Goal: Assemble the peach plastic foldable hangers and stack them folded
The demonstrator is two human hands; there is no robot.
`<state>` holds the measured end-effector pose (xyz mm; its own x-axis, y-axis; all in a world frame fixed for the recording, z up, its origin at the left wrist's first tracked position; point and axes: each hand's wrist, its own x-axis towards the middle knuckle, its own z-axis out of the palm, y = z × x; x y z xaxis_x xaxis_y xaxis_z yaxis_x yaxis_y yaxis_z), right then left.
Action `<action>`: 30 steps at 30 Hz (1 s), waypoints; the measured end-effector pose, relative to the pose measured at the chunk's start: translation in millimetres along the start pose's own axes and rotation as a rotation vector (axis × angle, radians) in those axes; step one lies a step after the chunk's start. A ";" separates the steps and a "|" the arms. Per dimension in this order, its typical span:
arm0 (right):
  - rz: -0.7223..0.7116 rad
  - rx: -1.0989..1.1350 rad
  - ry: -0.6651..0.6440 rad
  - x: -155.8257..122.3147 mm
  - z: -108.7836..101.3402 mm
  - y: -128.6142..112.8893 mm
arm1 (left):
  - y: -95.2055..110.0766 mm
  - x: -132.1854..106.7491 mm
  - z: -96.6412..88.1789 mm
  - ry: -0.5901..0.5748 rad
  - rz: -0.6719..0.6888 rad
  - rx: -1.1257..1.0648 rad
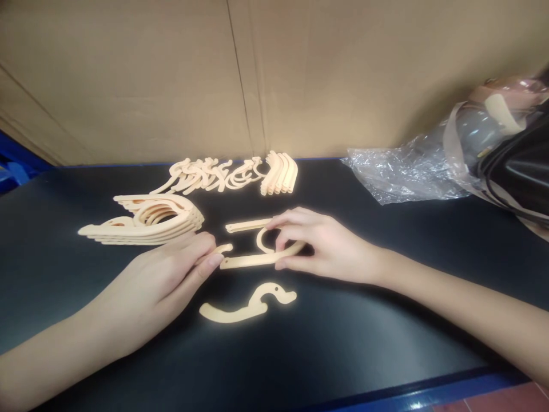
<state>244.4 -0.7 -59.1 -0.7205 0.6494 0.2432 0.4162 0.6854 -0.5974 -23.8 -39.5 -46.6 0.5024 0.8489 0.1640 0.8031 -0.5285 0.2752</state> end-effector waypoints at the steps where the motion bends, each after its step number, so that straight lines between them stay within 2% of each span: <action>1: 0.029 0.043 -0.013 0.2 -1.1 0.4 | 0.7 0.3 -0.9 -0.015 -0.031 -0.020; 4: 0.105 0.162 -0.048 1.2 -5.4 2.0 | 3.1 0.8 -3.6 -0.027 -0.077 -0.040; 9: 0.153 0.275 -0.065 3.3 -10.1 2.4 | 5.5 -0.3 -3.6 -0.029 -0.051 -0.003; 19: 0.157 0.294 -0.092 3.0 -10.4 0.9 | 1.8 -2.3 0.5 -0.077 -0.017 -0.003; 23: 0.149 0.295 -0.101 2.8 -10.3 -0.4 | -2.5 -1.8 1.8 -0.112 0.059 -0.010; 30: 0.152 0.284 -0.116 2.7 -10.6 -1.3 | -9.9 -4.4 10.3 -0.014 0.152 0.093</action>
<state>247.8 3.6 -49.6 -0.7270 0.6843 0.0563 0.3644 0.4541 -0.8130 -30.6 -38.1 -59.8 0.6241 0.7595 0.1837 0.7434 -0.6495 0.1598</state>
